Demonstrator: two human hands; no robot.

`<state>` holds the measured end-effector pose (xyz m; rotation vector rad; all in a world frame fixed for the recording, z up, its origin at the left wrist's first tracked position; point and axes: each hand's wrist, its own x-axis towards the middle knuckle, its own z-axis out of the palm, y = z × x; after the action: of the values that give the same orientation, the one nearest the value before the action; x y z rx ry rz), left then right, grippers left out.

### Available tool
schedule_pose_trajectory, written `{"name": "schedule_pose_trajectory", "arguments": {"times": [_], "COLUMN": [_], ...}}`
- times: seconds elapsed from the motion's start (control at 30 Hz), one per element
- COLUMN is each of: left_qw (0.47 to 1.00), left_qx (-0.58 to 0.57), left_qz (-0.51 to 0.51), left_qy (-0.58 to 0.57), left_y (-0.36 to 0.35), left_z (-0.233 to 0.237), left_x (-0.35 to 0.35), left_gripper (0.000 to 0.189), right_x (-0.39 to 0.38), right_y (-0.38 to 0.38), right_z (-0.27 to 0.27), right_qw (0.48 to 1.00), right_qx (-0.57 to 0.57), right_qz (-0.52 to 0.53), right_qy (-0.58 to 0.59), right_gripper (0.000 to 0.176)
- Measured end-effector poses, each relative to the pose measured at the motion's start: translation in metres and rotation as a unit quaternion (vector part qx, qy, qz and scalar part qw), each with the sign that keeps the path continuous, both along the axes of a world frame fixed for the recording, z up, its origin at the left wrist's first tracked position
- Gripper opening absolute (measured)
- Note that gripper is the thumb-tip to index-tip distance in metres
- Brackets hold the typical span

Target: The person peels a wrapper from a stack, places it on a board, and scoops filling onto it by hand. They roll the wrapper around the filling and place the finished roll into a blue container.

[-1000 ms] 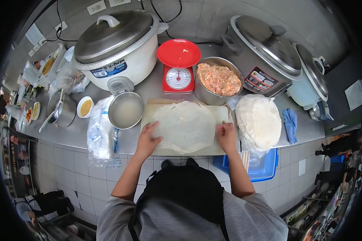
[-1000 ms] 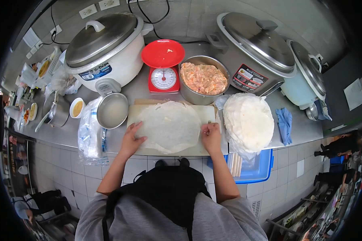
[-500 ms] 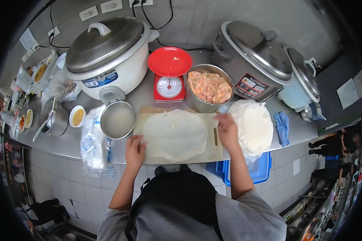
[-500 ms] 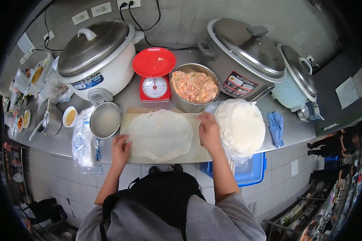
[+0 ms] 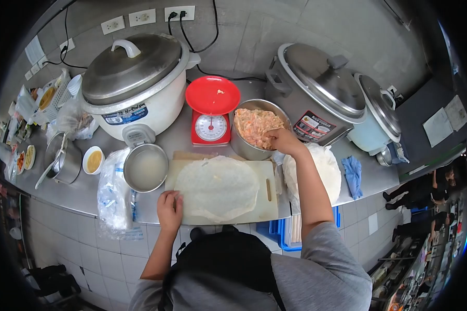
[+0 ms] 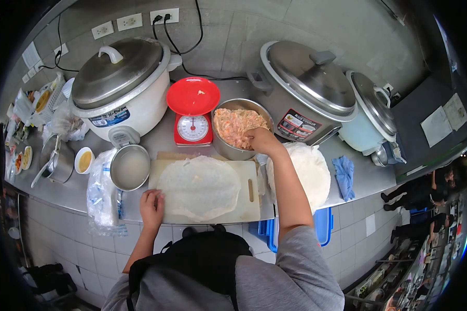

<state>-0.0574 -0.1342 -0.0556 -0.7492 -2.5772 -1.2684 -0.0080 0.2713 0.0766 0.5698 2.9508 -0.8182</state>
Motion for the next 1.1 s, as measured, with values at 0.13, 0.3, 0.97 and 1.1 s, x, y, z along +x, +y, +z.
{"name": "schedule_pose_trajectory", "arguments": {"times": [0.13,0.3,0.97,1.1], "left_qw": [1.000,1.000,1.000,1.000], "left_qx": [-0.004,0.019,0.012,0.010], "left_qz": [0.005,0.010,0.005,0.002], "left_qy": [0.011,-0.017,0.002,0.006], "left_y": [-0.001,-0.001,-0.001,-0.001], "left_z": [0.003,0.003,0.003,0.000], "left_x": [0.000,0.001,0.002,0.001], "left_gripper": [0.014,0.015,0.015,0.015], "right_x": [-0.017,-0.061,-0.031,-0.033], "right_y": [0.031,0.052,-0.015,-0.015], "right_z": [0.005,-0.001,0.017,0.020], "right_qw": [0.990,0.993,0.989,0.986], "right_qx": [-0.107,0.007,0.072,-0.037], "right_qz": [-0.068,-0.099,0.086,0.067], "right_qy": [0.061,-0.065,-0.094,-0.147], "right_gripper": [0.019,0.026,0.074,0.079]}}
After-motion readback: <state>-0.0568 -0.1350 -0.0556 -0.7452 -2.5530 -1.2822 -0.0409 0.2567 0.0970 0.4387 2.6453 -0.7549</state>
